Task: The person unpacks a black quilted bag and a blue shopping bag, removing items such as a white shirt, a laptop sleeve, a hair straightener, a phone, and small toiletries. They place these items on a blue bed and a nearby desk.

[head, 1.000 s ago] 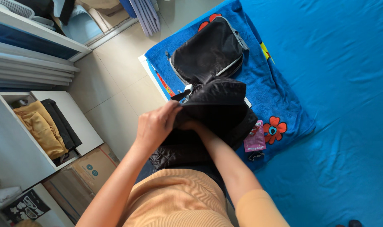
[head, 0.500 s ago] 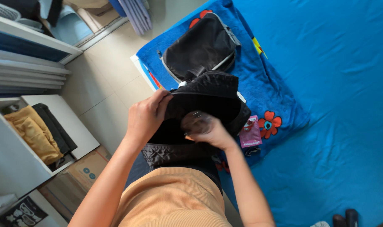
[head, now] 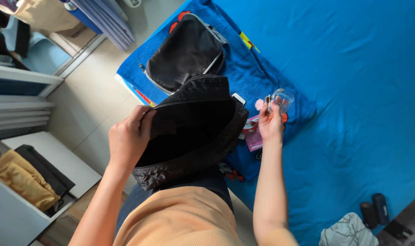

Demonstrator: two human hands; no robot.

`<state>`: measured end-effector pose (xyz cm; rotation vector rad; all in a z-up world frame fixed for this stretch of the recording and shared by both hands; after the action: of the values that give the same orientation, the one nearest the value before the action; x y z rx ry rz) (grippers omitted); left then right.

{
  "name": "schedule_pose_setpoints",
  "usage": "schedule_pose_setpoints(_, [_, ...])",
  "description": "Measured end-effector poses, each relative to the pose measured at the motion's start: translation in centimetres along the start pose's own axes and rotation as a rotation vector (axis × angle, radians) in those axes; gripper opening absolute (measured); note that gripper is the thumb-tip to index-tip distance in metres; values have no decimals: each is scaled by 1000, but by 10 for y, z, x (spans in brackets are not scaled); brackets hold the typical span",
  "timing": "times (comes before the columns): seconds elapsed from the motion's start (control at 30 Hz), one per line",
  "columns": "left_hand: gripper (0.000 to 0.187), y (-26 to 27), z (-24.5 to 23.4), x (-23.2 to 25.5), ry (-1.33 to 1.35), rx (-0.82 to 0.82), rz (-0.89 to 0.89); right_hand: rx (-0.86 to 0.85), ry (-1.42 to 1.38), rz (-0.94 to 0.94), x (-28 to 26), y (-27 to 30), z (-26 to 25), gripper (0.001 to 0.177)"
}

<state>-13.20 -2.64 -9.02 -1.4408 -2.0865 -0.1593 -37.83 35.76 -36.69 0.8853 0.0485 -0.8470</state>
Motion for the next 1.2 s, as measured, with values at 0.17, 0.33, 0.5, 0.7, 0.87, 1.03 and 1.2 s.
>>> schedule_pose_setpoints(0.17, [11, 0, 1, 3, 3, -17, -18, 181, 143, 21, -4, -82, -69, 13])
schedule_pose_setpoints(0.33, [12, 2, -1, 5, -20, -7, -8, 289, 187, 171, 21, -112, -110, 18])
schedule_pose_setpoints(0.5, [12, 6, -1, 6, -46, -9, -9, 473, 164, 143, 20, -106, -137, 18])
schedule_pose_setpoints(0.7, [11, 9, -1, 13, -34, 4, 18, 587, 562, -346, -17, -55, -73, 10])
schedule_pose_setpoints(0.87, [11, 8, -3, 24, -19, 37, 74, -30, 909, -870, 28, 83, 93, 13])
schedule_pose_setpoints(1.03, [12, 6, 0, 36, 20, 22, 104, -764, 1669, -293, 221, 138, 149, 29])
schedule_pose_setpoints(1.2, [11, 14, 8, 61, 102, -44, 147, -951, 2265, -301, 377, 52, 110, 24])
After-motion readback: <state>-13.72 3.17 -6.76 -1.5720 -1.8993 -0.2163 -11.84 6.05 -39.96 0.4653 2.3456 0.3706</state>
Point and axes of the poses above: each hand's wrist, its own y-axis away from the middle knuckle, its own z-axis out of the palm, x = y × z, the point moved 7 cm from there along -y, towards the middle knuckle, and after that the axes turned 14 degrees about z, right-handed, at the moved point
